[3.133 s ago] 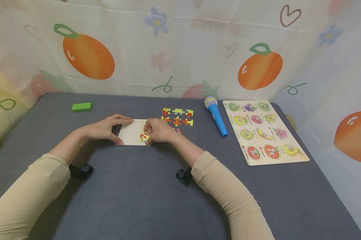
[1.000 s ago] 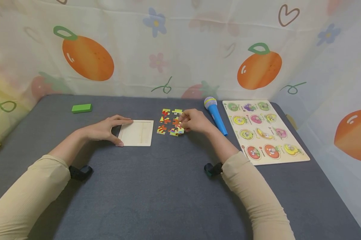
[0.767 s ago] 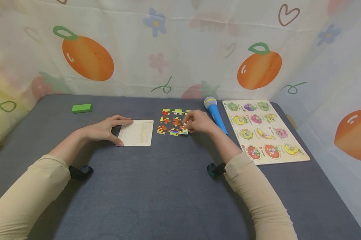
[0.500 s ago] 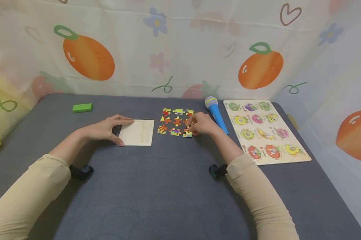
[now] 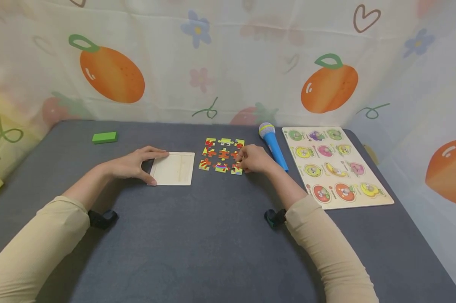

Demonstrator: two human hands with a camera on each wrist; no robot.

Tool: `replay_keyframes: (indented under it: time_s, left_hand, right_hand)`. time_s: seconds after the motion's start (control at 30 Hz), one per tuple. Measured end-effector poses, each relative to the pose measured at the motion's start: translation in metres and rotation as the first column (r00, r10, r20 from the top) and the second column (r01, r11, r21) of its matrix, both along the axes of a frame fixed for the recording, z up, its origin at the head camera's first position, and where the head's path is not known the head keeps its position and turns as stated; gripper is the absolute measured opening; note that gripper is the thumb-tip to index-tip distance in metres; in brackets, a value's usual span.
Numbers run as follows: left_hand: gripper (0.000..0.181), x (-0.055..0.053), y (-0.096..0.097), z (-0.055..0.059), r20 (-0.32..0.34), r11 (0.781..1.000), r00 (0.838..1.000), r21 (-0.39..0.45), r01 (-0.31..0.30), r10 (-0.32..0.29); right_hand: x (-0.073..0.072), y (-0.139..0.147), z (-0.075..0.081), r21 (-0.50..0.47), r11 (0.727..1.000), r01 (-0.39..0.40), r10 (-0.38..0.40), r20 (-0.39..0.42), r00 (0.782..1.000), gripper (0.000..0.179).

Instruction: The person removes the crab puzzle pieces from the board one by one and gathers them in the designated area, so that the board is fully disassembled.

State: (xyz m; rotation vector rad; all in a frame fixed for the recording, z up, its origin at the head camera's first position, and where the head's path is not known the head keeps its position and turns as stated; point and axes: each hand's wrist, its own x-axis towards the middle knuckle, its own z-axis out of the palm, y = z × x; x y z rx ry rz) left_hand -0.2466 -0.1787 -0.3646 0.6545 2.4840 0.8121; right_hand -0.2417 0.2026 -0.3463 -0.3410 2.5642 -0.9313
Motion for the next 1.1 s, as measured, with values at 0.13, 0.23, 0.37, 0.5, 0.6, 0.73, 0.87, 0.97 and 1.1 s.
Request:
replay_keyframes:
  time_s: [0.13,0.23,0.37,0.5,0.6,0.73,0.87,0.97,1.1]
  left_hand:
    - [0.097,0.0000,-0.0001,-0.0002,0.000,1.000,1.000,-0.008,-0.003,0.003]
    - [0.098,-0.0003,-0.0002,-0.0007,-0.004,1.000,1.000,-0.015,-0.005,0.005]
    - [0.098,-0.0009,-0.0003,0.0000,-0.013,1.000,1.000,-0.023,-0.002,0.002]
    - [0.097,-0.0014,-0.0006,0.0002,-0.020,0.999,1.000,-0.033,0.007,-0.007]
    - [0.097,-0.0016,-0.0014,0.0000,-0.020,0.999,1.000,-0.044,0.007,-0.008]
    - [0.097,-0.0012,-0.0016,0.0002,-0.017,0.999,1.000,-0.051,0.004,-0.005]
    - [0.097,0.0000,-0.0007,0.0015,-0.022,0.998,1.000,-0.058,0.006,-0.008]
    - [0.097,0.0014,0.0003,0.0031,-0.026,0.998,1.000,-0.066,0.008,-0.010]
    - [0.096,0.0039,0.0023,0.0068,-0.037,0.997,0.999,-0.075,0.020,-0.022]
  right_hand:
    - [-0.0012,-0.0017,-0.0008,0.033,0.999,-0.004,0.004,-0.009,1.000,0.020]
    - [-0.0016,-0.0031,-0.0012,0.046,0.999,-0.005,0.006,-0.010,1.000,0.020]
    - [-0.0007,-0.0043,-0.0006,0.053,0.999,-0.003,0.004,-0.010,1.000,0.021]
    - [0.0006,-0.0058,-0.0004,0.052,0.999,-0.005,0.005,-0.007,1.000,0.020]
    - [0.0009,-0.0076,-0.0007,0.056,0.998,-0.007,0.008,-0.006,1.000,0.020]
    - [0.0018,-0.0094,-0.0012,0.061,0.998,0.003,-0.002,-0.012,1.000,0.019]
    - [0.0021,-0.0093,-0.0028,0.053,0.999,0.005,-0.004,-0.027,1.000,0.018]
    - [0.0014,-0.0088,-0.0037,0.048,0.999,0.005,-0.004,-0.036,0.999,0.018]
    - [0.0009,-0.0081,-0.0010,0.064,0.998,0.021,-0.017,-0.063,0.998,0.018]
